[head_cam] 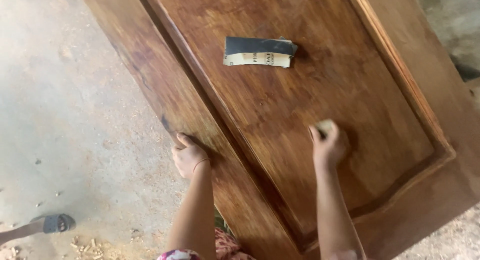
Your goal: The recorder is sanding a wooden door with sandpaper and cleaning it with a cloth.
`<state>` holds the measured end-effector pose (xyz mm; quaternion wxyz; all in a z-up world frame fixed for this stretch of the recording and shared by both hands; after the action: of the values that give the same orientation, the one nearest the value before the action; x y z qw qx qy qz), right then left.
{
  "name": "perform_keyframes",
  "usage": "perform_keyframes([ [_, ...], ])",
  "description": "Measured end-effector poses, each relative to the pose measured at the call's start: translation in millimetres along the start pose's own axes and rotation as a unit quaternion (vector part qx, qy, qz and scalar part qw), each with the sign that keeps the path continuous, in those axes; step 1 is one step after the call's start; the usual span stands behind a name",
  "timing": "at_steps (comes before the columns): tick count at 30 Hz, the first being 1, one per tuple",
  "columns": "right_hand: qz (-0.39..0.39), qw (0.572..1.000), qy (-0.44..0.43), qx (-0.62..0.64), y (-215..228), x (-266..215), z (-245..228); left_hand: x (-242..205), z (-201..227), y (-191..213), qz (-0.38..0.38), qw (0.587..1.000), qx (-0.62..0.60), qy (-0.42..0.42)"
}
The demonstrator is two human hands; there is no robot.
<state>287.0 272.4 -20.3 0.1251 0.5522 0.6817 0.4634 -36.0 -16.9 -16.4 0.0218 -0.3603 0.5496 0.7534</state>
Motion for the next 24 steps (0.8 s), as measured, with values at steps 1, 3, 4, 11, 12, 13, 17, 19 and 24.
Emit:
perform_keyframes([
  [1,-0.002,1.000,0.002,0.003,-21.0,23.4,-12.6,2.2,-0.8,-0.1,0.003,1.000,-0.002,0.003],
  [3,0.024,0.996,0.079,-0.021,-58.2,70.8,-44.7,5.4,1.9,-2.5,0.002,1.000,0.007,0.000],
  [4,0.023,0.996,0.081,-0.022,-67.4,85.0,-53.7,3.3,2.5,-1.9,0.001,1.000,0.005,0.001],
  [11,0.004,0.997,0.073,-0.006,-58.2,67.8,-22.1,-3.4,3.3,5.1,-0.005,1.000,0.007,0.012],
  [12,-0.022,0.998,0.037,0.039,-44.6,50.7,0.1,-6.4,4.5,2.4,-0.014,1.000,0.007,0.009],
  [13,-0.020,0.999,0.033,0.035,-11.5,35.4,-4.5,-6.7,4.9,3.0,-0.018,1.000,0.011,0.005],
  [17,-0.020,0.981,-0.190,-0.046,87.4,-33.0,51.1,2.0,-1.2,-8.2,0.003,1.000,0.007,0.013],
  [19,0.004,0.977,-0.201,-0.078,106.6,-58.9,83.0,8.5,-3.0,-9.6,0.040,0.999,0.023,-0.003],
  [24,-0.020,0.959,-0.283,-0.018,70.2,-13.1,63.1,5.9,-1.1,-6.5,0.042,0.998,0.038,0.004],
])
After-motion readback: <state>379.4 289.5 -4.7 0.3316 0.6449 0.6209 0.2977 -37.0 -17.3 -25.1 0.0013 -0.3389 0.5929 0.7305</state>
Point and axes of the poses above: each hand's wrist, its own x-axis towards the middle knuckle, its own y-axis out of the back of the hand, z = x × y, the point moved 5 cm from there along x, towards the middle knuckle, and after that the axes turned 12 degrees about x, right-handed, at the moved point
